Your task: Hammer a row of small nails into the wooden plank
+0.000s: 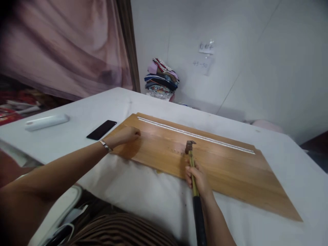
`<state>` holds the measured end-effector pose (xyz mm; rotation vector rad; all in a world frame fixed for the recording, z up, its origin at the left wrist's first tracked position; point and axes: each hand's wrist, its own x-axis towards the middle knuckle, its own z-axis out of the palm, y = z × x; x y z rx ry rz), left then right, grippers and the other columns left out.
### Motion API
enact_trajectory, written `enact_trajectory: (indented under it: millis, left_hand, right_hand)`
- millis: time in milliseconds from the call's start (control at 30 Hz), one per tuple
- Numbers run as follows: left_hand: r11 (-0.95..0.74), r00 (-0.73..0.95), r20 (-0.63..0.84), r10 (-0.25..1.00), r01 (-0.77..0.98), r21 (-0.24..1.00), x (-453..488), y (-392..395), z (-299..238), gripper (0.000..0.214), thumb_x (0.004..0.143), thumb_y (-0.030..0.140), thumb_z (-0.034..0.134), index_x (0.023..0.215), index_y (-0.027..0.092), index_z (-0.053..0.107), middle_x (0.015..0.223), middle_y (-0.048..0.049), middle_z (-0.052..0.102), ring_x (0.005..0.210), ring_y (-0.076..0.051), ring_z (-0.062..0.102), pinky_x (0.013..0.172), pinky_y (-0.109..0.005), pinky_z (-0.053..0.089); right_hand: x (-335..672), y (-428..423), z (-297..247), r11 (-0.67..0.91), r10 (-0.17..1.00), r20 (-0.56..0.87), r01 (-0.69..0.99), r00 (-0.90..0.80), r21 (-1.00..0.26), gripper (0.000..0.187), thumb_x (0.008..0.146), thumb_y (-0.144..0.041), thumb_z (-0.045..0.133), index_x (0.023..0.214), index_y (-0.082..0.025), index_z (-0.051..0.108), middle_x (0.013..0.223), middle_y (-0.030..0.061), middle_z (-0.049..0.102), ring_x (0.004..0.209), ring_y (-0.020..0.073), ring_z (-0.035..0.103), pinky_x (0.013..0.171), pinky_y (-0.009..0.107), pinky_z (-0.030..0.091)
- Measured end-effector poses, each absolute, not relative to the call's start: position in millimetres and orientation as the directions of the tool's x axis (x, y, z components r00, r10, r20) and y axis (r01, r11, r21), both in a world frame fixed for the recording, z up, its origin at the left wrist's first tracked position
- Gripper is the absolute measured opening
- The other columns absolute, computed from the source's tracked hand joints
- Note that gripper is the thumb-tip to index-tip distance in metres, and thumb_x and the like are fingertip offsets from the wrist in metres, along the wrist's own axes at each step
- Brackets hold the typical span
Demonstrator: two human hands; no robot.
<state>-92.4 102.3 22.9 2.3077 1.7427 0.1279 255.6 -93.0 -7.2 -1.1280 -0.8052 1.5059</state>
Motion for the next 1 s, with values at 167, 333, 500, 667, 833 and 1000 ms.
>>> enact_trajectory:
  millis: [167, 333, 500, 667, 833, 1000]
  left_hand:
    - [-0.330, 0.343, -0.092, 0.935, 0.935, 0.134, -83.6, 84.2, 39.4, 0.027, 0.075, 0.024, 0.051, 0.091, 0.017, 0.072, 0.091, -0.0076, 0.072, 0.077, -0.018, 0.064, 0.073, -0.027, 0.047]
    - [-0.360, 0.370, -0.104, 0.923, 0.927, 0.100, -68.3, 69.4, 59.4, 0.026, 0.077, 0.016, 0.048, 0.087, 0.016, 0.072, 0.095, -0.0106, 0.072, 0.086, -0.021, 0.065, 0.079, -0.029, 0.048]
    - [-0.389, 0.383, -0.136, 0.914, 0.921, -0.022, -55.6, 65.8, 68.1, 0.030, 0.078, 0.009, 0.043, 0.087, 0.010, 0.072, 0.094, -0.0178, 0.071, 0.088, -0.027, 0.067, 0.080, -0.035, 0.050]
    - [-0.414, 0.402, -0.137, 0.905, 0.907, -0.073, -46.4, 71.2, 60.0, 0.035, 0.080, 0.008, 0.039, 0.092, 0.007, 0.072, 0.093, -0.0221, 0.070, 0.092, -0.032, 0.067, 0.083, -0.041, 0.051]
    - [-0.387, 0.380, -0.125, 0.916, 0.921, -0.038, -51.4, 78.4, 50.3, 0.031, 0.081, 0.009, 0.041, 0.094, 0.008, 0.070, 0.097, -0.0211, 0.069, 0.094, -0.032, 0.066, 0.082, -0.040, 0.050]
    - [-0.309, 0.310, -0.087, 0.947, 0.951, 0.025, -57.8, 76.4, 45.6, 0.031, 0.084, 0.015, 0.041, 0.098, 0.009, 0.067, 0.102, -0.0188, 0.069, 0.096, -0.031, 0.065, 0.083, -0.039, 0.050]
  right_hand:
    - [245.8, -94.1, 10.6, -0.268, 0.960, -0.280, -0.330, -0.012, -0.905, 0.038, 0.066, -0.034, 0.070, 0.097, -0.019, 0.053, 0.050, -0.0112, 0.042, 0.030, 0.0052, 0.034, 0.027, 0.016, 0.025]
    - [234.1, -94.3, 31.9, -0.266, 0.963, -0.267, -0.329, -0.043, -0.906, 0.035, 0.063, -0.032, 0.070, 0.090, -0.019, 0.053, 0.047, -0.0119, 0.041, 0.031, 0.0051, 0.034, 0.028, 0.016, 0.024]
    - [231.6, -93.5, 37.1, -0.265, 0.962, -0.272, -0.342, -0.029, -0.901, 0.034, 0.062, -0.030, 0.069, 0.090, -0.019, 0.052, 0.045, -0.0126, 0.042, 0.030, 0.0051, 0.033, 0.028, 0.016, 0.023]
    - [236.7, -91.2, 26.8, -0.284, 0.954, -0.300, -0.346, -0.007, -0.894, 0.037, 0.060, -0.031, 0.067, 0.091, -0.019, 0.051, 0.045, -0.0128, 0.043, 0.029, 0.0052, 0.033, 0.026, 0.016, 0.024]
    - [238.8, -91.3, 22.4, -0.254, 0.961, -0.276, -0.361, 0.010, -0.897, 0.038, 0.062, -0.031, 0.066, 0.095, -0.019, 0.051, 0.046, -0.0131, 0.043, 0.029, 0.0057, 0.034, 0.026, 0.016, 0.025]
    - [238.6, -91.9, 25.3, -0.243, 0.964, -0.265, -0.345, 0.017, -0.906, 0.037, 0.062, -0.030, 0.066, 0.094, -0.019, 0.050, 0.045, -0.0131, 0.044, 0.029, 0.0057, 0.035, 0.026, 0.016, 0.025]
